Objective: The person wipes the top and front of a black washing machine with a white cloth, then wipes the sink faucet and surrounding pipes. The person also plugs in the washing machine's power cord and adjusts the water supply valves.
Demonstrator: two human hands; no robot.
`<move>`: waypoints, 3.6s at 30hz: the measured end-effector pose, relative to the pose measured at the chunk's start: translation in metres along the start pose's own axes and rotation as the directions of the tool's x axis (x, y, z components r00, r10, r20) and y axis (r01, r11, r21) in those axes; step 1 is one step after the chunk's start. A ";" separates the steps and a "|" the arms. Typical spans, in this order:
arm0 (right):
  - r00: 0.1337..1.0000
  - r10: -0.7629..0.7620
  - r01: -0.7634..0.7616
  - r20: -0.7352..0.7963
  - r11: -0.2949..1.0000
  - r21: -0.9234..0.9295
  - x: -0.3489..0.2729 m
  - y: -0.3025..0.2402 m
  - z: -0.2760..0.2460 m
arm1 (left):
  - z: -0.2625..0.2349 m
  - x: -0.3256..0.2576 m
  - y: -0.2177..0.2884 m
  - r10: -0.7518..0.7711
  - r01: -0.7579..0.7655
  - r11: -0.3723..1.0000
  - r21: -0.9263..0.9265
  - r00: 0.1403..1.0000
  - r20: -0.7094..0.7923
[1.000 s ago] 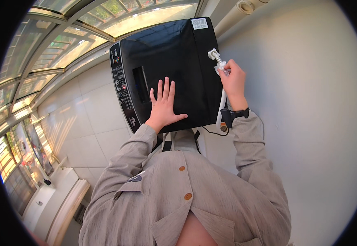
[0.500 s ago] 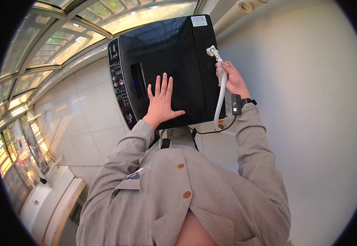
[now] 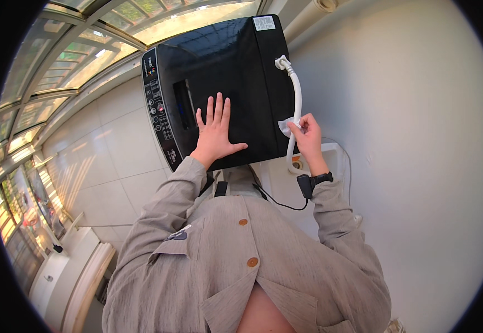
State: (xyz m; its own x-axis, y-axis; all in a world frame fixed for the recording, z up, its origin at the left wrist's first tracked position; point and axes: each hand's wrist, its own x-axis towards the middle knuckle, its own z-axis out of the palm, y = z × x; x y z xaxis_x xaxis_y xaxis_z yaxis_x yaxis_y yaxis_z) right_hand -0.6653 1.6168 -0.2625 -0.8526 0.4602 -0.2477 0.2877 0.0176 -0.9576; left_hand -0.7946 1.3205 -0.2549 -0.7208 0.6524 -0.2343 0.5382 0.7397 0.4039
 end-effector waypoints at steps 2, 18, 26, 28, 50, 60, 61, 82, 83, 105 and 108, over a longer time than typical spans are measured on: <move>0.999 0.023 -0.023 -0.040 1.000 0.009 0.013 -0.007 0.003 | 0.002 -0.001 -0.001 0.009 -0.009 1.000 0.005 1.000 -0.008; 0.964 -0.154 0.018 -0.217 0.852 -0.524 -0.092 0.011 0.027 | 0.010 -0.002 -0.005 0.041 -0.039 0.999 0.033 0.998 -0.051; 0.926 -0.302 0.059 -0.226 0.707 -0.704 -0.141 0.032 0.030 | 0.014 -0.001 -0.006 0.046 -0.044 0.997 0.058 0.999 -0.028; 0.917 -0.329 0.038 -0.226 0.636 -0.771 -0.160 0.042 0.025 | 0.015 0.000 -0.007 0.072 -0.069 0.996 0.056 0.997 -0.040; 0.338 0.439 0.888 -0.832 0.144 0.436 -0.308 0.121 -0.088 | -0.022 0.007 0.062 0.434 -0.448 0.858 0.250 0.894 0.111; 0.299 0.510 0.849 -0.806 0.244 0.469 -0.279 0.114 -0.095 | 0.094 0.011 0.241 0.659 -0.815 0.580 0.015 0.479 0.580; 0.272 0.548 0.840 -0.791 0.266 0.474 -0.277 0.114 -0.095 | 0.105 0.014 0.243 0.585 -0.828 0.546 0.129 0.487 0.648; 0.258 0.540 0.570 -0.801 0.585 0.577 -0.272 0.115 -0.105 | 0.118 0.016 0.213 0.556 -0.860 0.484 0.162 0.445 0.702; 0.264 0.554 0.554 -0.789 0.583 0.594 -0.271 0.115 -0.106 | 0.115 0.015 0.214 0.560 -0.859 0.484 0.167 0.451 0.695; 0.538 0.295 0.299 -0.789 0.809 0.506 -0.206 0.192 -0.088 | 0.072 0.006 0.185 0.812 -0.867 0.487 0.106 0.494 0.311; 0.687 0.337 0.083 -0.644 0.844 0.530 -0.200 0.207 -0.083 | 0.058 0.006 0.179 0.830 -0.860 0.482 0.167 0.509 0.226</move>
State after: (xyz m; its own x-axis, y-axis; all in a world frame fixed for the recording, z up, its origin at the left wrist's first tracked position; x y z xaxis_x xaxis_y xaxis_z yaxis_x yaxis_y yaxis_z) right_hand -0.3993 1.6018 -0.3991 -0.2077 0.8934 -0.3983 -0.0591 -0.4179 -0.9066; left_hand -0.6771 1.4659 -0.2353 0.1788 0.9838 0.0160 0.9522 -0.1771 0.2488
